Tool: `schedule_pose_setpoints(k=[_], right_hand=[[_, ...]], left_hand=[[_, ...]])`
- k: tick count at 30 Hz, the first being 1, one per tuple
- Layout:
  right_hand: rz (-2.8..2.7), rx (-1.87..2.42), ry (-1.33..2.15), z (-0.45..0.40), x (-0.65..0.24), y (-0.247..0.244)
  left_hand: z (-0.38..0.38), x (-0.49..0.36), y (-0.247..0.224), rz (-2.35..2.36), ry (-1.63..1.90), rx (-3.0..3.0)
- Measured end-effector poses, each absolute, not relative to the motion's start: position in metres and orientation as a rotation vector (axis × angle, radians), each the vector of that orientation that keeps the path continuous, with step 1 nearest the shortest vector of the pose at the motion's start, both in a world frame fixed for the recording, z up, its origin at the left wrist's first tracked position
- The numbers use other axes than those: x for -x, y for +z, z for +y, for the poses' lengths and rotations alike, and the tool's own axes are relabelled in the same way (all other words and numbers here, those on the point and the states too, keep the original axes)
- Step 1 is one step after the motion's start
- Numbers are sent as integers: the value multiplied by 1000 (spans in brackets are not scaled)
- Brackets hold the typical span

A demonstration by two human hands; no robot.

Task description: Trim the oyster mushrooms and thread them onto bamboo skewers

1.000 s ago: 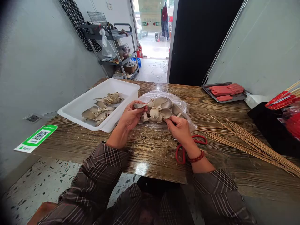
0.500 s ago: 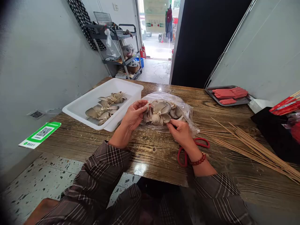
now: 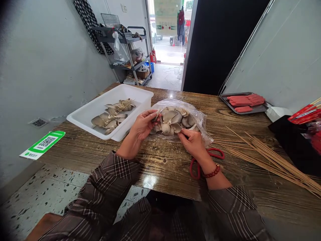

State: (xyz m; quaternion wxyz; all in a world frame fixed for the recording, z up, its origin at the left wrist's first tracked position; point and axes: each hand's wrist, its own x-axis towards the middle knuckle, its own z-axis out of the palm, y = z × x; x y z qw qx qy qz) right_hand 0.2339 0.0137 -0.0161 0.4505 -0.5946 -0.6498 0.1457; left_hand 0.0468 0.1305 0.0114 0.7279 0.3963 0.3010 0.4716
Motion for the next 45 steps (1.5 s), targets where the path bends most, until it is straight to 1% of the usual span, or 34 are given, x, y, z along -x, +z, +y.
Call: schedule_pose_setpoints(k=[13, 21, 31, 37, 43, 45], right_hand=[[-1625, 1463, 336, 14, -233, -16], [-1609, 1483, 377, 13, -233, -15], [-1572, 1462, 437, 14, -233, -22], [-1542, 1446, 475, 14, -231, -23], [-1508, 1414, 543, 16, -231, -29], [-1492, 1417, 587, 16, -232, -31]], left_hand=[[130, -49, 11, 643, 1054, -904], [132, -49, 3, 707, 1192, -1100], [133, -48, 3, 730, 1218, -1330], [134, -44, 5, 736, 1184, -1440], [129, -46, 6, 709, 1017, -1517], [128, -46, 6, 695, 1013, -1485]])
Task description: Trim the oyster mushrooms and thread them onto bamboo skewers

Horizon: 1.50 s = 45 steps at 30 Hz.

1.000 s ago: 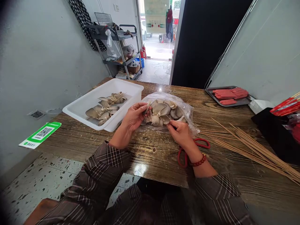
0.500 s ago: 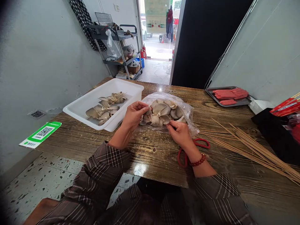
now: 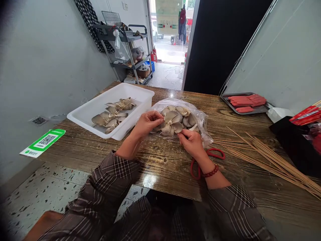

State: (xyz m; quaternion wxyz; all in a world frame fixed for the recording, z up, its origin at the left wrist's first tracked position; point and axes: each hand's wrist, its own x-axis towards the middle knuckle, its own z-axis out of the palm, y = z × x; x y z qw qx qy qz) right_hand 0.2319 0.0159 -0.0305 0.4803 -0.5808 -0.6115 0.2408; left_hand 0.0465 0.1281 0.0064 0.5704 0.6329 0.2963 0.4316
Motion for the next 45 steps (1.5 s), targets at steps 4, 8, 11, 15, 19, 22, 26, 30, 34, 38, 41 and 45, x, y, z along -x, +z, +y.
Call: schedule_pose_setpoints(k=[4, 8, 11, 15, 19, 22, 26, 30, 34, 38, 41, 45], right_hand=[[-1456, 1415, 684, 15, -233, -32], [-1438, 1430, 723, 14, -232, -34], [-1439, 1442, 718, 15, -232, -34], [-1440, 1457, 702, 14, -235, -31], [-1322, 1453, 647, 13, -247, -24], [-1211, 1424, 607, 13, -256, -19], [-1165, 1402, 610, 15, -259, -16], [-1176, 1388, 625, 15, -257, -17], [-1206, 1398, 626, 15, -254, -16], [-1223, 1402, 633, 15, -253, -16], [-1223, 1405, 644, 15, -252, -16], [-1230, 1403, 655, 15, -251, -16]], left_hand=[[128, -48, 6, 675, 1054, -1244], [127, -51, 4, 685, 1014, -1133], [125, -54, 1, 668, 969, -1139], [125, -54, 0, 682, 977, -1142], [131, -51, 1, 726, 997, -1103], [135, -49, 0, 745, 1035, -1193], [140, -48, -7, 871, 1087, -1567], [142, -48, -13, 993, 1099, -2078], [139, -47, -16, 974, 912, -2516], [135, -48, -14, 962, 691, -2747], [135, -48, -14, 1018, 635, -2779], [139, -47, -13, 1020, 875, -2581]])
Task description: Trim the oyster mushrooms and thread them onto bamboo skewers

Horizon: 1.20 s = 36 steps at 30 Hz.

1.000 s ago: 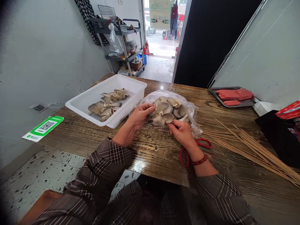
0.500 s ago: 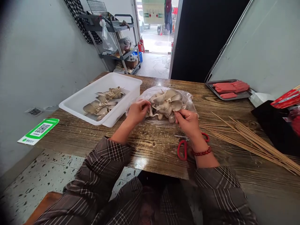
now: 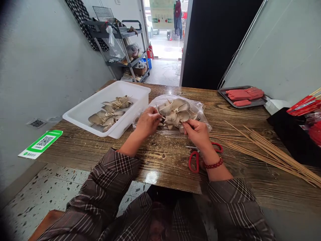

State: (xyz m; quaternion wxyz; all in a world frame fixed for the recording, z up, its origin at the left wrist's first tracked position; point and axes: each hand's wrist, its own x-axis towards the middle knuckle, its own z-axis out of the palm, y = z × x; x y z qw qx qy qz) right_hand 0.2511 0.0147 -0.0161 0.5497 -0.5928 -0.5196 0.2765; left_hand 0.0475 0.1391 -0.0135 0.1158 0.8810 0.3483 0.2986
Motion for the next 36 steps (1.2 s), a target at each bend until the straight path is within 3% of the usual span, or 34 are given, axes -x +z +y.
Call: schedule_pose_setpoints(k=[6, 15, 36], right_hand=[[-1231, 1394, 639, 14, -251, -17], [-1287, 1390, 662, 12, -249, -14], [-1364, 1465, 680, 11, -250, -20]], left_hand=[[142, -46, -5, 1011, 1308, -1917], [141, -44, 6, 747, 1290, -958], [134, -44, 16, 682, 1160, -798]])
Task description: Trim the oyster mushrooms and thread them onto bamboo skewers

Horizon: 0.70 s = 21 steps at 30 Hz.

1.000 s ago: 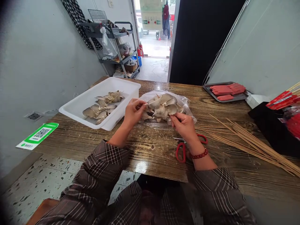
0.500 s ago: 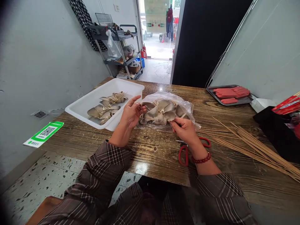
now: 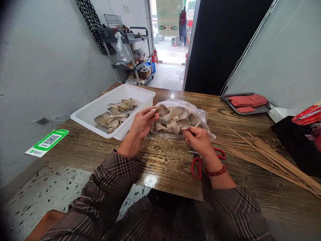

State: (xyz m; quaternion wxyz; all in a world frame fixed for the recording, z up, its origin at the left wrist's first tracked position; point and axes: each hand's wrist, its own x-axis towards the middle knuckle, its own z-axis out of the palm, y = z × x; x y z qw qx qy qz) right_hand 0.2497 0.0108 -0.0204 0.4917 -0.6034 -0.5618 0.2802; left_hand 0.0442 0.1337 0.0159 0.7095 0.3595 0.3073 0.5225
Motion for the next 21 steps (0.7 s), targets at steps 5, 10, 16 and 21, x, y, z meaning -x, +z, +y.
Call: schedule_pose_setpoints(k=[5, 10, 16, 21], right_hand=[[-1417, 1450, 641, 10, -250, -20], [-1580, 1442, 520, 11, -242, -16], [-1604, 1472, 472, 12, -236, -18], [-1597, 1467, 475, 12, -235, -18]], left_hand=[[132, -45, 18, 691, 1197, -756], [128, -48, 15, 684, 1134, -761], [126, -52, 9, 687, 1097, -786], [126, -54, 5, 677, 1119, -789]])
